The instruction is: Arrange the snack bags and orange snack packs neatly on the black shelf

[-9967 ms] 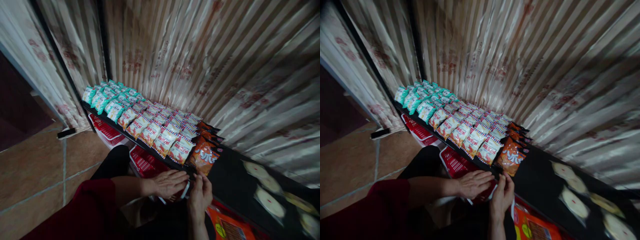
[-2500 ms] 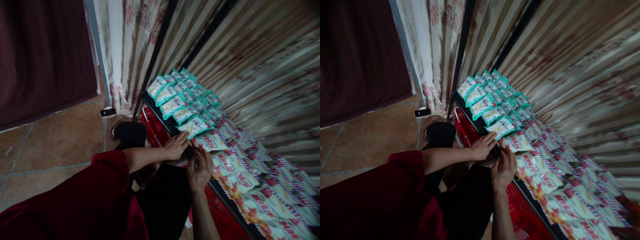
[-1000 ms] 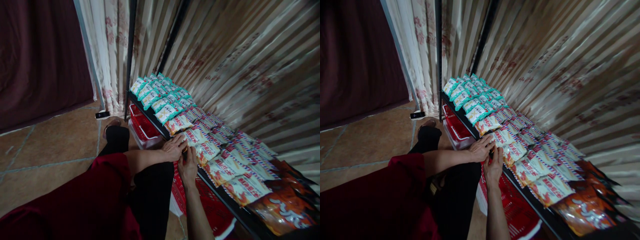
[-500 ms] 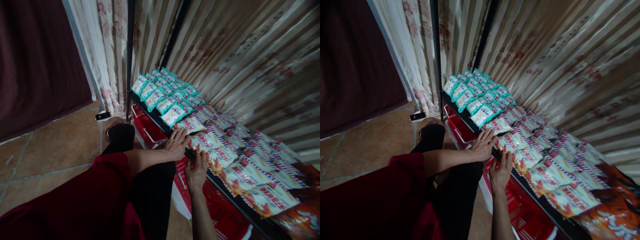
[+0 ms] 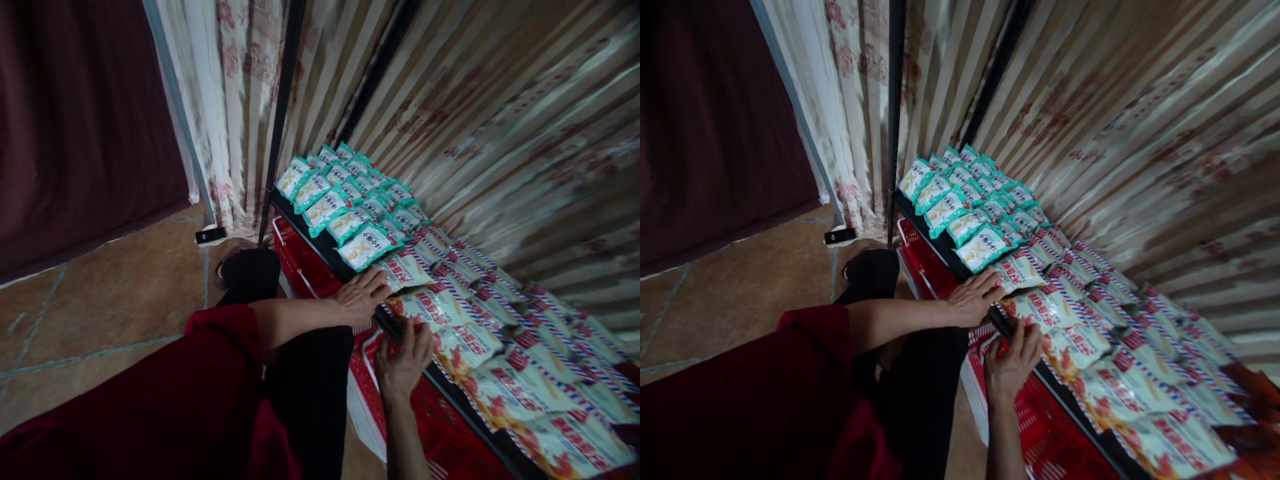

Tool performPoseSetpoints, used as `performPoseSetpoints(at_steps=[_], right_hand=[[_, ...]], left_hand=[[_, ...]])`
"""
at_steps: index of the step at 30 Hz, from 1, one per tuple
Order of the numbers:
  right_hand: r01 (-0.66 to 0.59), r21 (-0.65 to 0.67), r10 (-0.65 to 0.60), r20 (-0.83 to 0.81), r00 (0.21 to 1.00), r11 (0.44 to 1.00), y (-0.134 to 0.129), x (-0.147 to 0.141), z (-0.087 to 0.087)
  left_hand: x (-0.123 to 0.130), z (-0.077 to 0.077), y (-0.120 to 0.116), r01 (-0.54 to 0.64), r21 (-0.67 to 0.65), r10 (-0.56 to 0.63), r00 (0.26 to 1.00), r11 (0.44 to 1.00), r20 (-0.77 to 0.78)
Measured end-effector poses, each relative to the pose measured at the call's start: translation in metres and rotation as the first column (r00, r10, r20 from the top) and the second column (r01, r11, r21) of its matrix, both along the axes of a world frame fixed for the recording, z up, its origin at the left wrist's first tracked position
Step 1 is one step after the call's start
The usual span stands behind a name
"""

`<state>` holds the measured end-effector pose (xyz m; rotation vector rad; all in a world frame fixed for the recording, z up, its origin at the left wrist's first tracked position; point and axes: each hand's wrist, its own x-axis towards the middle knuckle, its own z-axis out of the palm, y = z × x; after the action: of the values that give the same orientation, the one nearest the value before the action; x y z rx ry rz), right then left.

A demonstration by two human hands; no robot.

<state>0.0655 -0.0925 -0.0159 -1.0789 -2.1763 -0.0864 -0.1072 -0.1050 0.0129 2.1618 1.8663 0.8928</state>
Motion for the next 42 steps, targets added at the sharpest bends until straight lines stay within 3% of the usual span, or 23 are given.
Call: performPoseSetpoints(at_steps=[10, 18, 24, 30, 37, 42], right_hand=[[-0.034, -0.026, 0.036, 0.067, 0.997, 0.999, 0.005, 0.007, 0.004], [-0.054, -0.025, 0.055, 0.029, 0.998, 0.998, -0.001, 0.008, 0.006], [-0.026, -0.057, 0.026, -0.012, 1.0, 0.998, -0.011, 0.018, -0.003], [-0.023, -0.234, 0.009, -0.058, 0.998, 0.972, -0.022, 0.033, -0.004], [-0.027, -0.228, -0.015, -0.178, 0.984, 0.973, -0.036, 0.062, 0.017], [0.01, -0.268, -0.073, -0.224, 0.972, 0.963, -0.04, 0.097, 0.025]], left_hand=[[0.004, -0.005, 0.002, 0.025, 0.033, -0.024, 0.999, 0.999, -0.041], [0.012, 0.005, -0.011, 0.052, 0.037, -0.05, 0.996, 0.998, -0.07], [0.038, 0.011, -0.025, 0.17, 0.004, -0.169, 0.982, 0.986, -0.088], [0.068, -0.003, -0.028, 0.141, -0.098, -0.15, 0.984, 0.985, -0.094], [0.084, -0.009, -0.024, 0.046, 0.092, -0.032, 0.987, 0.995, -0.155], [0.095, -0.004, -0.017, 0.093, 0.143, -0.054, 0.966, 0.985, -0.253]])
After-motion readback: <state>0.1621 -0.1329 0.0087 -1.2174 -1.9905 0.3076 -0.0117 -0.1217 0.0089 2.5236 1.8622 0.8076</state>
